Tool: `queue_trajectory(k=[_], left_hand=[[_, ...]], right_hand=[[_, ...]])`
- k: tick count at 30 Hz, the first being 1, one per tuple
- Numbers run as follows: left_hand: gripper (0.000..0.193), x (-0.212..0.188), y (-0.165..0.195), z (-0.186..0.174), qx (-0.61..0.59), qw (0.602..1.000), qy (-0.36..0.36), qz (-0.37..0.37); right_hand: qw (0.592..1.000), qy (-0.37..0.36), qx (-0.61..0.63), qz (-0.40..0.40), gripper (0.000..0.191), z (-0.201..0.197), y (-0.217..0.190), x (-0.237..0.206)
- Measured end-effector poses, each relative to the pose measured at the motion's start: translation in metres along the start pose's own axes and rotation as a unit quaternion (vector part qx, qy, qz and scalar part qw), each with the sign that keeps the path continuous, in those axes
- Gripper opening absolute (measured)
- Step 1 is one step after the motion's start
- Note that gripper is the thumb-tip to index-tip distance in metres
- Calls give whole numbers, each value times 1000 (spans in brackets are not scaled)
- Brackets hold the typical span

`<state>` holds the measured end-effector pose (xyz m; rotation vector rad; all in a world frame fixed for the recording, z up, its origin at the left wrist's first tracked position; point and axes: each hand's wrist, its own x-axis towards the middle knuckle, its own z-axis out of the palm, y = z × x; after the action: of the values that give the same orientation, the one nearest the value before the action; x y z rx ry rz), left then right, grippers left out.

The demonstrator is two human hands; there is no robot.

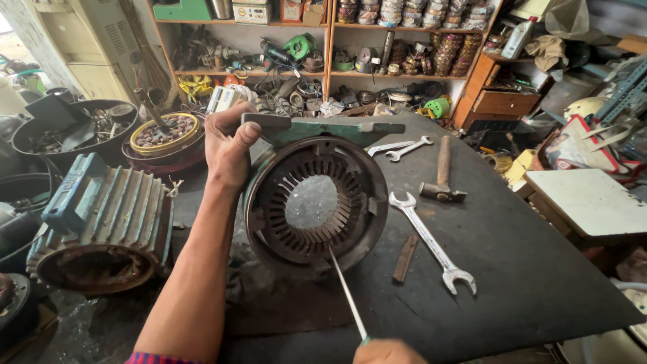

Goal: The person uses a screwdriver and a wrench to scrape and clean the interior slots of a motor stator. They rotate the stator housing to access different sections while working on a cluttered workbench.

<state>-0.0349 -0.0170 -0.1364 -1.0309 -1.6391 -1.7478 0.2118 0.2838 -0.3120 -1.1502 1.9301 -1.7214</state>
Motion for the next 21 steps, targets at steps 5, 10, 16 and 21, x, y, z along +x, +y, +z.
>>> queue_trajectory(k=[5, 10, 16, 21], left_hand=[[65, -4, 2, -4, -22, 1000, 19, -1], [58, -5, -4, -6, -31, 999, 37, -18], [53, -8, -13, -10, -76, 996, 50, -21], [52, -10, -17, -16, -51, 996, 60, -36]], right_hand=[[894, 185, -84, -399, 29, 2, -113, 66], [931, 212, 24, -295, 30, 0, -176, 94], [946, 34, -89, -309, 31, -27, -146, 85], [953, 23, -51, -297, 38, -26, -113, 62]])
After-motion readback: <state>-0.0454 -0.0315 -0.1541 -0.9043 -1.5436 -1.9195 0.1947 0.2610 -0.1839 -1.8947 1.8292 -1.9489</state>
